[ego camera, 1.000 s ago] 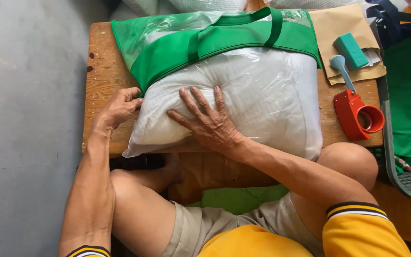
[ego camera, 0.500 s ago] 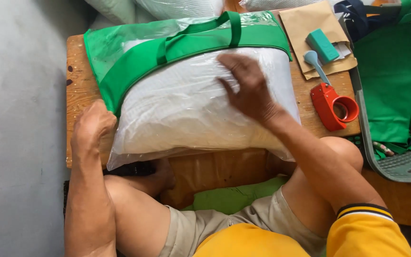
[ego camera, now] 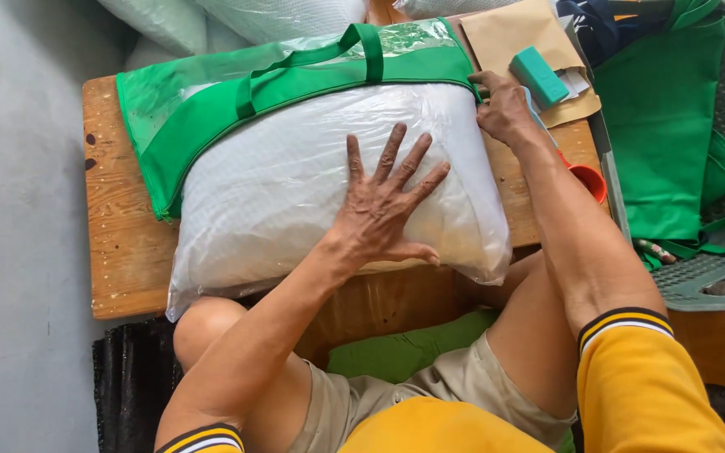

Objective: The person places a plastic-wrapped pillow into a green zippered bag, zips the bag closed, and then applies a label to the front of the bag using a handheld stamper.

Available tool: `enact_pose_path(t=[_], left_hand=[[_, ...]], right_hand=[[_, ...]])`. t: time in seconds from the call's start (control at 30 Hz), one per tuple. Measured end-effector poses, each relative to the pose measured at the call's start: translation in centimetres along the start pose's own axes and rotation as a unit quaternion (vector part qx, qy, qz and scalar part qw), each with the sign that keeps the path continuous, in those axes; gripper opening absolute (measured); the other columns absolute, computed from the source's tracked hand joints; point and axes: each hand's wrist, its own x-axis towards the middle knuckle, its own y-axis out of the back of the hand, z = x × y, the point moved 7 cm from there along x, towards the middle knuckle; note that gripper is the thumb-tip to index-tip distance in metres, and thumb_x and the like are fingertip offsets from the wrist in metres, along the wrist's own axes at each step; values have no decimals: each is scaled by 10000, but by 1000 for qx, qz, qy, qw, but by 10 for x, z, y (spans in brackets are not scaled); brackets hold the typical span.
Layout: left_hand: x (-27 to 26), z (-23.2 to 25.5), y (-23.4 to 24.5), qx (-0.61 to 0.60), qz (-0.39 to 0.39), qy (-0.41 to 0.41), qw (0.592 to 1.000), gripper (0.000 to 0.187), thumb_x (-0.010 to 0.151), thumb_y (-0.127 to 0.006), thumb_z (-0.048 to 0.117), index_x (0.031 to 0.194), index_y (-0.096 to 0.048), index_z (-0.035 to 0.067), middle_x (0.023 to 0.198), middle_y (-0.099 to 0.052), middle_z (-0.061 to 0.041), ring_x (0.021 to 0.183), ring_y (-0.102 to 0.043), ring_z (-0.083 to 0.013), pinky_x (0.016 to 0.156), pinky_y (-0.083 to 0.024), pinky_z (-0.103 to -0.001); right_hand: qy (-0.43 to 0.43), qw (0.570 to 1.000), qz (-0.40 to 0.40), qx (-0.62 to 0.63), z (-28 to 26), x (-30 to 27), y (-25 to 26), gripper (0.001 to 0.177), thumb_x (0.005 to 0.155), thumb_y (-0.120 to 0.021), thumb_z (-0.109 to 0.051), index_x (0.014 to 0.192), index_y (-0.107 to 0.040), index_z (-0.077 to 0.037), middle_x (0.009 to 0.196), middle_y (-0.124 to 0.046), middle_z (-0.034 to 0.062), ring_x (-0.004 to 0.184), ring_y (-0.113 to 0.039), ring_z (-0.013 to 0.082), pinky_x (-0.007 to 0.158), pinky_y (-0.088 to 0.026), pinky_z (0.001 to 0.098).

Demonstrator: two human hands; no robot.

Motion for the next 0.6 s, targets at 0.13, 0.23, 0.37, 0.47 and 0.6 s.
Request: enact_pose_path(t=[0.13,0.23,0.37,0.47,0.6], left_hand=[[4,1,-13,24,15,79,996,1258,652,-620,1014,1638,-301,301,1714,-251,-79,1569,-117,-448,1063,-59,-896],[5,-5,-19,36,25,140,989,1167,723,-619,977,1633,-305,318,1707,-273,-58,1565,-156,-435,1033,-112,-910],[5,-25,-22,33,36,227,973,1035,841,-525,927,1639,-282,314,1706,-284,-72,1568,-147,-434,1037,-69,-906],[8,-40,-21,32,70,256,964,981,870,-472,914,1631,-337,310,1694,-319,-66,1567,-176,-414,1055,-11,-881],[16,-49,-8,40,37,264,963,944,840,-507,873,1584,-400,302,1621,-394,-78,1513,-243,-409,1040,-110,-889]], right_hand=[[67,994,78,-22,10,9,-2,379,793,-551,-38,1089,-783,-82,1054,-779,133,1016,-723,308,893,-554,368],[90,993,64,-40,2,2,2,302,824,-533,-70,1017,-766,-66,973,-763,171,931,-709,362,822,-538,404],[117,990,13,-78,-14,-16,7,299,854,-508,-41,1058,-718,-100,940,-747,178,914,-675,438,831,-496,449],[120,992,-36,-23,-61,-48,23,303,818,-506,-3,1016,-693,-134,837,-705,56,746,-628,243,636,-452,368],[39,986,-160,-8,-98,-89,45,235,935,-599,-86,1141,-710,-90,1024,-756,151,908,-691,281,733,-507,407]])
